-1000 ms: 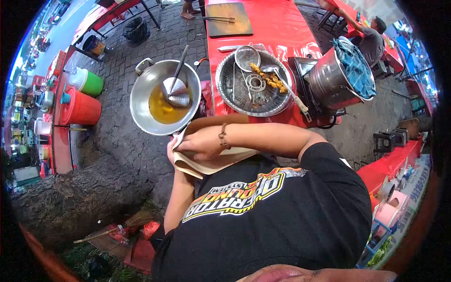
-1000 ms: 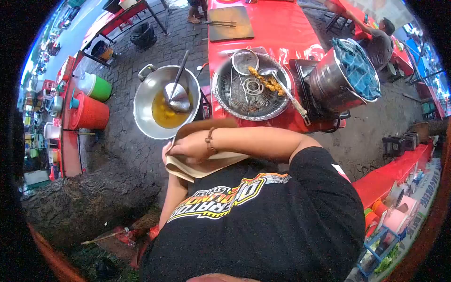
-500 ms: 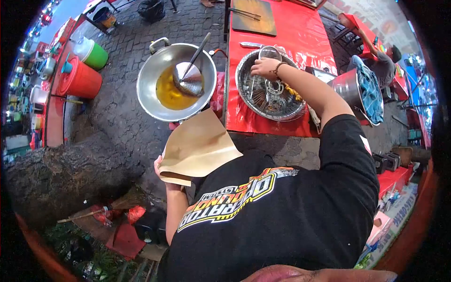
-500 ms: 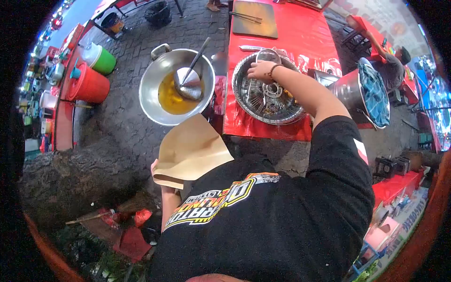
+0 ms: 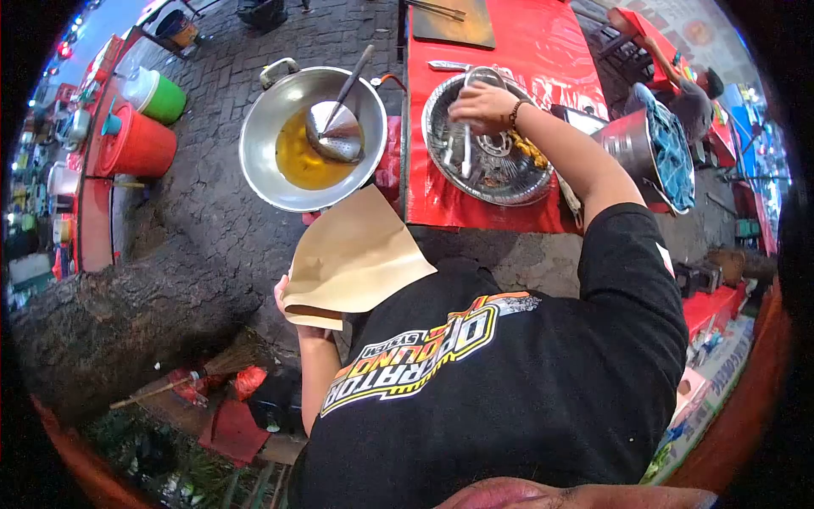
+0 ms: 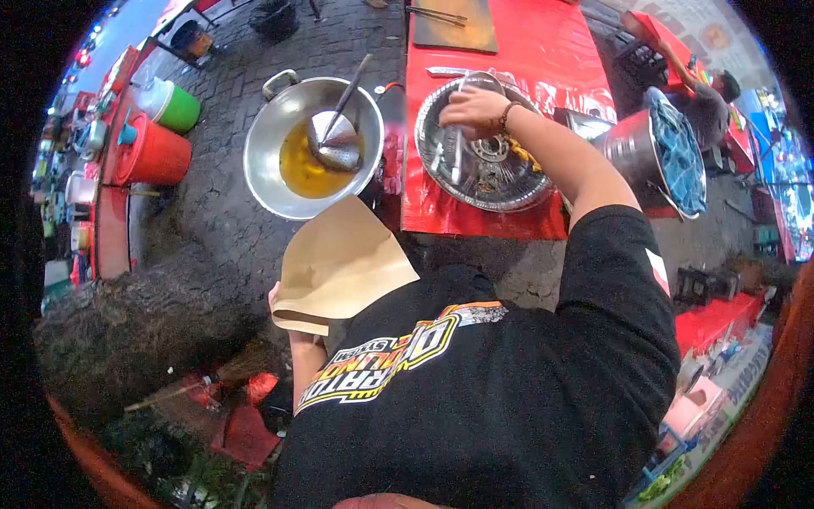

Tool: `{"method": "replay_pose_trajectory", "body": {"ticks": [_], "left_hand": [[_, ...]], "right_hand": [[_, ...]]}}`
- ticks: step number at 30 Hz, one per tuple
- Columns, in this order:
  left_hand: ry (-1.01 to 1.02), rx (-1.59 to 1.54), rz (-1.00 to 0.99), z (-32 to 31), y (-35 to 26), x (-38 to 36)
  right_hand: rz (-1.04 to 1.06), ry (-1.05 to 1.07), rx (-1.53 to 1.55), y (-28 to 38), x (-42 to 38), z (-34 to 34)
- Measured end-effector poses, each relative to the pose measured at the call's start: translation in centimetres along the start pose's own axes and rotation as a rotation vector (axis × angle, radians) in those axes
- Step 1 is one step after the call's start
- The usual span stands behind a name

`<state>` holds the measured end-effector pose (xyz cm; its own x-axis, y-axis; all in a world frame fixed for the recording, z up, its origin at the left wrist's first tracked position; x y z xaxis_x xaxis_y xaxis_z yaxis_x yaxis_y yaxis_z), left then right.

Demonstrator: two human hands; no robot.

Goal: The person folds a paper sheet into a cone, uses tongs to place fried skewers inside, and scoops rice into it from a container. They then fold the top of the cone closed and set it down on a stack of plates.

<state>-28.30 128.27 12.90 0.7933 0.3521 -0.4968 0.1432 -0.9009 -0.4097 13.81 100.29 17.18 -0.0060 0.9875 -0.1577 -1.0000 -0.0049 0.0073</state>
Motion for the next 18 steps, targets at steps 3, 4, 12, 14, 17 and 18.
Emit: {"method": "replay_pose_trajectory", "body": {"ticks": [3, 4, 12, 14, 17, 18], "left_hand": [[-0.017, 0.022, 0.026, -1.0, 0.5, 0.7], [-0.005, 0.026, 0.026, -1.5, 0.6, 1.2], [0.228, 0.027, 0.162, -4.1, 2.0, 6.8], [0.161, 0.01, 0.142, -9.6, 2.7, 5.7], [0.276, 0.096, 0.24, -10.2, 3.9, 7.7], [0.218, 0.087, 0.259, -8.6, 4.4, 9.1]], "right_hand": [[-0.169, -0.118, 0.066, 0.3, -2.3, 5.2], [-0.257, -0.211, 0.246, 0.0, -3.4, 5.7], [-1.056, 0.28, 0.518, 3.3, -14.7, 5.4], [-1.185, 0.33, 0.495, 4.0, -16.0, 5.0], [-1.281, 0.344, 0.451, 4.2, -16.0, 4.0], [-1.292, 0.358, 0.441, 4.1, -15.8, 3.6]]}}
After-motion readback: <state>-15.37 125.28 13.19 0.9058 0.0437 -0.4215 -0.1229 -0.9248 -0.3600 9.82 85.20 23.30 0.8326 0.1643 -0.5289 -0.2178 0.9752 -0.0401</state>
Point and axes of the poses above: each hand's wrist, its own x-axis towards the middle knuckle, its own z-axis out of the back of the hand, y = z × x, the point moved 6 cm from there along x, towards the middle knuckle, and after that the axes turned 7 degrees about y, right-handed, at the moved point
